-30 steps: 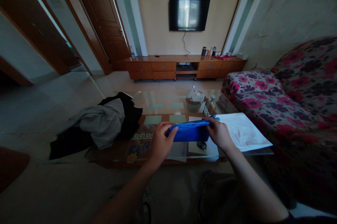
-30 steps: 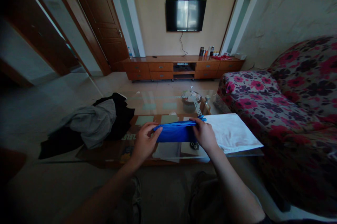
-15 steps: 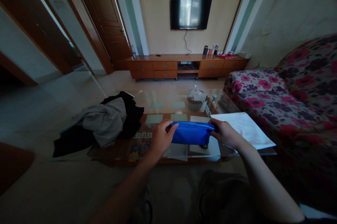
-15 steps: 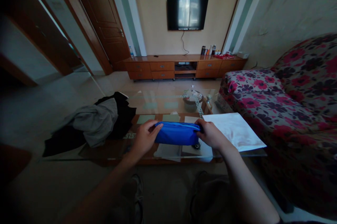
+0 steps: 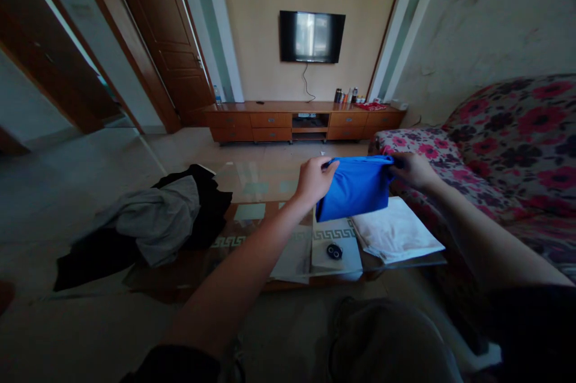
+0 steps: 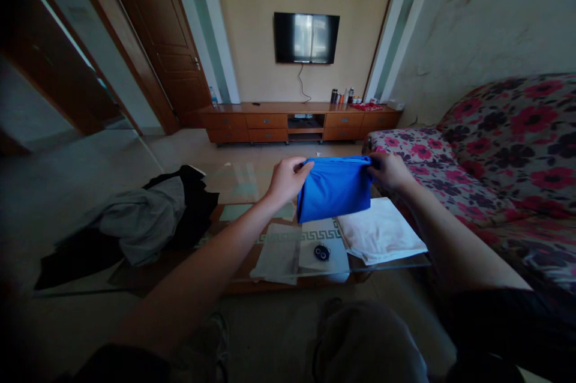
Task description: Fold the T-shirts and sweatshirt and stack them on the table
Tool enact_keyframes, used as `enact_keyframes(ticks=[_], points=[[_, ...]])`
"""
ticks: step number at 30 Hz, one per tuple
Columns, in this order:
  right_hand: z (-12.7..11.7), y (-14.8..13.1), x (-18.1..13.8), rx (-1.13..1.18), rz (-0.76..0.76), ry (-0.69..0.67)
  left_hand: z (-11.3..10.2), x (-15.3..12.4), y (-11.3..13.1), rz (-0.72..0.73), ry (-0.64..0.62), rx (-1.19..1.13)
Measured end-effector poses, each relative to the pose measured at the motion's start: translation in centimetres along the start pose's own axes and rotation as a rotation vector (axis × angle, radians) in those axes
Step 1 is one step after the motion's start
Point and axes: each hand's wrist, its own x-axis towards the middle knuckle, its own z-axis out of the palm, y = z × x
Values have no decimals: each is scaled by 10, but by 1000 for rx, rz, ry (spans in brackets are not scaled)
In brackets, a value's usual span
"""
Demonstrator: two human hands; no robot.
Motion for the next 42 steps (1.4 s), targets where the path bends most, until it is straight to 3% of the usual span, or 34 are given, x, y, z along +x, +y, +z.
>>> enact_keyframes(ticks=[4, 8, 12, 15, 19, 24, 27, 31, 35, 42], points=[[-24, 45, -18, -113, -110, 278, 55, 3, 9, 116, -82, -46], [-10, 106, -77, -279, -58, 334, 127, -44, -18, 181, -224, -105], [28, 170, -152, -419, 67, 15, 193, -121, -53, 97, -406, 43], [50, 201, -191, -464, 155, -119, 222, -164, -66, 65, -504, 192], [55, 212, -199, -427, 186, -103, 230, -170, -58, 93, -500, 281], [47, 206, -181, -383, 262, 86, 229, -142, -33, 117, -383, 293], [46, 211, -185, -386, 290, 177, 235, -145, -27, 183, -371, 389], [49, 231, -212, -374, 251, 70, 242, -168, -35, 253, -439, 548], [54, 250, -236, -382, 229, -71, 243, -183, -43, 240, -470, 560], [72, 248, -240, -476, 220, -82, 232, -170, -60, 155, -567, 590]])
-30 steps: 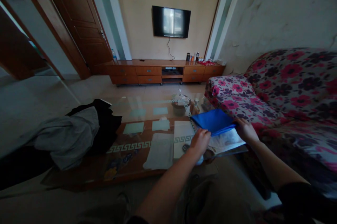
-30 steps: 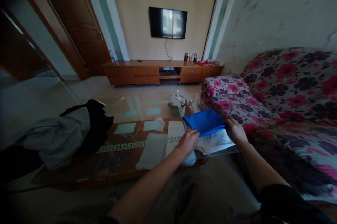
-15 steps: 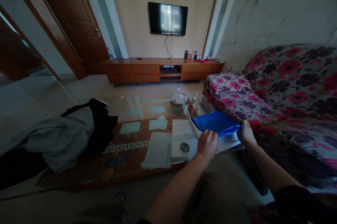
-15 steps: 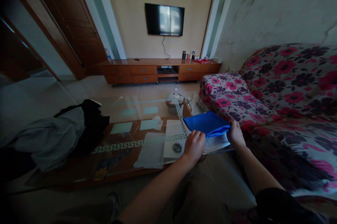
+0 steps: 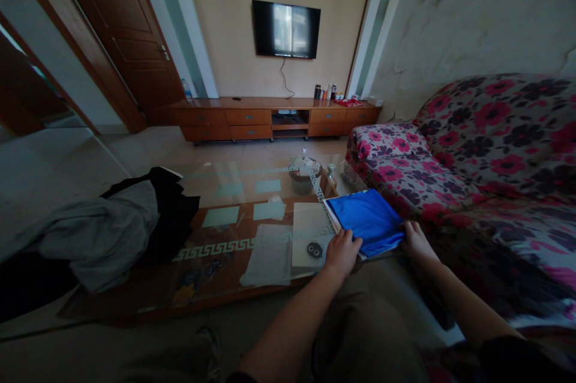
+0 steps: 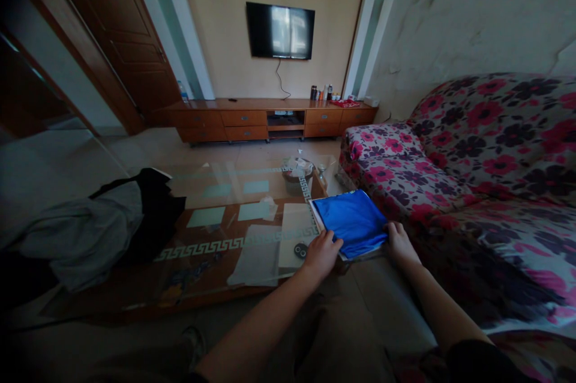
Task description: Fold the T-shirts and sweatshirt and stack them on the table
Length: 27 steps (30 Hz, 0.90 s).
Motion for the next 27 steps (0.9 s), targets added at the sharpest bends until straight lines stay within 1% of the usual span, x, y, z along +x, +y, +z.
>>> enact_keyframes(ticks=[3, 7, 10, 12, 14, 16, 18, 20, 22, 25, 27], points=[[1, -20, 6, -65, 69, -29, -5, 6, -17, -57, -46, -1], [-1, -40, 13, -111, 175, -105, -4, 9, -32, -130, -38, -11], [-2, -43, 12, -70, 206, -131, 2, 6, -33, -121, -14, -44], [-3, -41, 7, -15, 168, -126, 5, 0, -32, -112, 4, -45], [-5, -40, -1, -23, 114, -96, 6, -8, -31, -67, 32, -33], [-9, -42, -10, -122, 86, -38, 5, -17, -31, 41, 46, -29], [-12, -48, -20, -231, 22, -7, 2, -26, -32, 142, 24, -33], [-13, -57, -26, -283, -69, -36, -3, -33, -34, 185, -20, -36], [-15, -67, -29, -296, -92, -95, -11, -39, -36, 208, -57, -32], [-23, -86, -24, -329, 18, -158, -31, -48, -41, 256, -81, -17], [-36, -102, -16, -365, 118, -217, -50, -58, -50, 262, -94, 1]])
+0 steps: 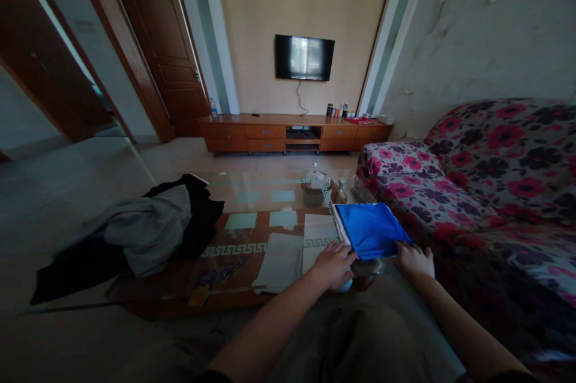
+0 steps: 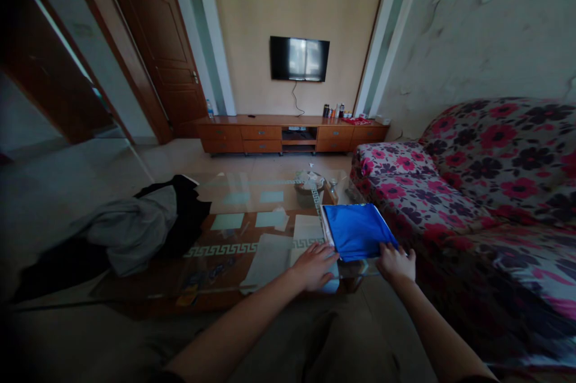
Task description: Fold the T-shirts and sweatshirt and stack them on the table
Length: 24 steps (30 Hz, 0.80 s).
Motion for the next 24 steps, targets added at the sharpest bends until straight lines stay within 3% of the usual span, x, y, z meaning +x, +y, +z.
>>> enact_keyframes(ticks=[3, 5, 11, 15, 17, 20, 24], points=[[-38, -22, 3, -9, 128, -79, -31, -32, -18, -69, -33, 27], [-65, -44, 1, 14, 142, -60, -51, -61, -37, -177, -28, 27], [-142, -138, -18, 106, -88, 163, -102, -158, -108, -670, 100, 59], [-175, -198, -26, 245, -159, 169, -135, -212, -153, -1006, 206, 165], [-174, -221, -28, 340, -123, 173, -148, -240, -173, -1165, 267, 253], [-148, -247, -32, 457, -115, 176, -159, -285, -201, -1307, 267, 347], [-102, -261, -35, 472, -241, -6, -162, -337, -225, -1402, 287, 421]])
